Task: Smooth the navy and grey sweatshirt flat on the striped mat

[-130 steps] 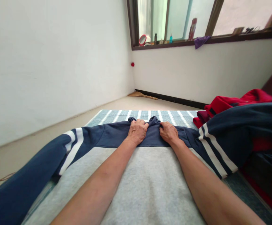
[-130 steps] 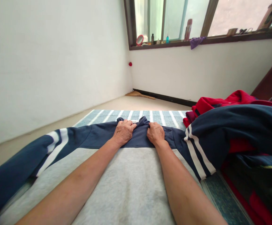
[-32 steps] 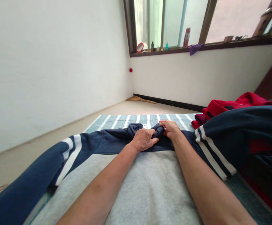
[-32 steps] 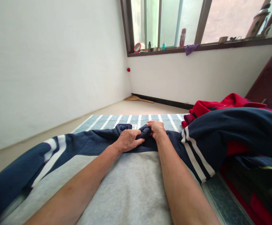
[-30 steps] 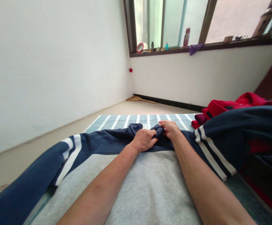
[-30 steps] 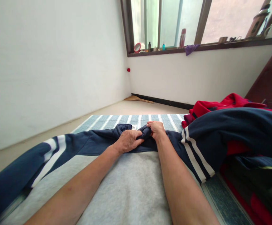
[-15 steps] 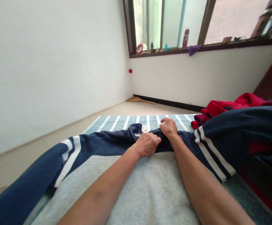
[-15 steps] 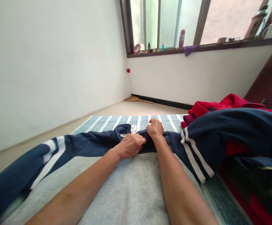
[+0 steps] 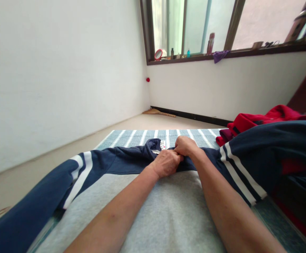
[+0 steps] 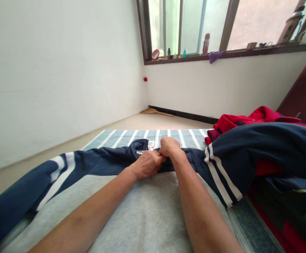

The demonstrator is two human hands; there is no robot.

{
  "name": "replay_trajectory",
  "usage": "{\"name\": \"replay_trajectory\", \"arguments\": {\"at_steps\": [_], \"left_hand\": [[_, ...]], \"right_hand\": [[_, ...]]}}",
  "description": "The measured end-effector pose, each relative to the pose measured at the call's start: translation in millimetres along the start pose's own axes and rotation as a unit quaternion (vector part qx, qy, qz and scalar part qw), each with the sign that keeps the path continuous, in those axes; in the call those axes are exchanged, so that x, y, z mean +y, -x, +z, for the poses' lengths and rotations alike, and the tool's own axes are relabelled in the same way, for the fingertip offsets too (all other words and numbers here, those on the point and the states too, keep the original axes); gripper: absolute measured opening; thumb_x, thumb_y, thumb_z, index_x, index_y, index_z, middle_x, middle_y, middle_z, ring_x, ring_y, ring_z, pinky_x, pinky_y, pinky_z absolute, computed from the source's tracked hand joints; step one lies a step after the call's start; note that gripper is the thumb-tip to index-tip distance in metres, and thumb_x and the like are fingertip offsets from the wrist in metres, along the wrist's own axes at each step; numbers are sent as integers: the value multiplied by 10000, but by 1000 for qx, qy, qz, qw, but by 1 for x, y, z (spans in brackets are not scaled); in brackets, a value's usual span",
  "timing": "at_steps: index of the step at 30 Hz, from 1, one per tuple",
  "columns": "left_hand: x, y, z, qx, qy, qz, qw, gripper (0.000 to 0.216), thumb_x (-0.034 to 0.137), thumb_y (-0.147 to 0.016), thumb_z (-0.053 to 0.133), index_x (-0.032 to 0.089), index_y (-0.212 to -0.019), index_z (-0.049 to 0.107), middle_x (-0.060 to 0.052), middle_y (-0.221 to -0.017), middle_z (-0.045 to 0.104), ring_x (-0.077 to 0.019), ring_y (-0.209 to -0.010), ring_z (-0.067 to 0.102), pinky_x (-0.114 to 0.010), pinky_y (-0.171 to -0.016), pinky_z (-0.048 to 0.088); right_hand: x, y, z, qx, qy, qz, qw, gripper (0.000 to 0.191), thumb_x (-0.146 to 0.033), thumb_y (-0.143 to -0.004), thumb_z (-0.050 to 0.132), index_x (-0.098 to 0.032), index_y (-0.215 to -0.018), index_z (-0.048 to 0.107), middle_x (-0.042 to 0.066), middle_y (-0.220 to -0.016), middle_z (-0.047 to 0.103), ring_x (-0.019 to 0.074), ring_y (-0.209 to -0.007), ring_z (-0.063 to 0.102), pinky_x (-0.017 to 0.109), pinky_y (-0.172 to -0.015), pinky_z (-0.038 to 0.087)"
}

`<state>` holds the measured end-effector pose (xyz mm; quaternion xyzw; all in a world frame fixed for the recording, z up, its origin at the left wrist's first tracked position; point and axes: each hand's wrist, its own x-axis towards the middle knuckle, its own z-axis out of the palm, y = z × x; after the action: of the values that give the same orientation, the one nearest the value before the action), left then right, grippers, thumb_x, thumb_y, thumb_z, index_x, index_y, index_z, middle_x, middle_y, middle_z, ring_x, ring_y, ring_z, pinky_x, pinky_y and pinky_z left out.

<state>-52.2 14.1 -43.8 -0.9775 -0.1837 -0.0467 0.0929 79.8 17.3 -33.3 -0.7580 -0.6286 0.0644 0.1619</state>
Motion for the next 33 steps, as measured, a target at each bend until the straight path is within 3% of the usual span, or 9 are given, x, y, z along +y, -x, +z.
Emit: {"name": "replay_trajectory", "arguments": {"at_steps": [5,10,14,18,22,25,29,33], "left_hand": [[-1,0,1,11,19,-25,999,163,136,-812,492,151,-832,653,-110,-844,696,-259,-810,661,-334,-667,510],[-3,1,3,38,57,-62,996,147,163,-821,508,150,-859,650,-100,-865,694,-248,-839,653,-332,-717,501],[-11,3,-3,63,111,-84,988,116,194,-794,573,167,-852,670,-54,-830,702,-214,-798,651,-293,-715,487],[-27,9,-14,84,166,-122,975,137,220,-816,562,163,-765,676,20,-720,683,-136,-684,627,-201,-623,455],[-49,16,-21,113,156,-222,956,226,204,-843,484,161,-745,684,15,-723,678,-130,-697,620,-194,-638,444],[-61,20,-21,140,107,-330,927,198,204,-809,501,158,-868,684,-64,-878,691,-207,-850,631,-277,-758,462],[-67,25,-19,131,61,-452,880,292,257,-786,540,110,-1010,656,-200,-1066,641,-338,-1027,595,-406,-849,456],[-77,28,-18,83,94,-513,849,256,249,-777,557,92,-937,680,-232,-1015,664,-373,-1014,612,-422,-832,470]], "right_hand": [[3,-3,10,32,-2,25,999,242,-139,-731,539,-176,-854,744,133,-957,715,238,-937,652,262,-728,444],[4,-4,12,70,-40,33,996,231,-186,-748,534,-177,-856,739,129,-922,715,245,-892,650,271,-687,430],[-9,-1,-4,106,-91,-18,990,248,-221,-803,479,-178,-858,717,72,-859,705,179,-829,626,224,-662,400],[-23,2,-11,86,-185,-112,973,304,-283,-845,427,-147,-724,671,-8,-628,598,105,-608,528,187,-529,335],[-28,3,-1,61,-215,-136,965,365,-301,-863,406,-135,-628,630,-18,-538,508,91,-538,446,201,-495,284],[-31,5,5,38,-197,-142,969,307,-311,-829,491,-140,-638,660,-7,-540,535,105,-558,463,218,-516,282],[-43,12,4,-11,-101,-137,985,289,-380,-828,524,-176,-767,718,45,-710,667,160,-680,571,242,-574,335],[-55,22,5,-20,-29,-124,992,310,-418,-844,499,-207,-902,719,84,-919,711,223,-871,632,267,-660,400]]}}
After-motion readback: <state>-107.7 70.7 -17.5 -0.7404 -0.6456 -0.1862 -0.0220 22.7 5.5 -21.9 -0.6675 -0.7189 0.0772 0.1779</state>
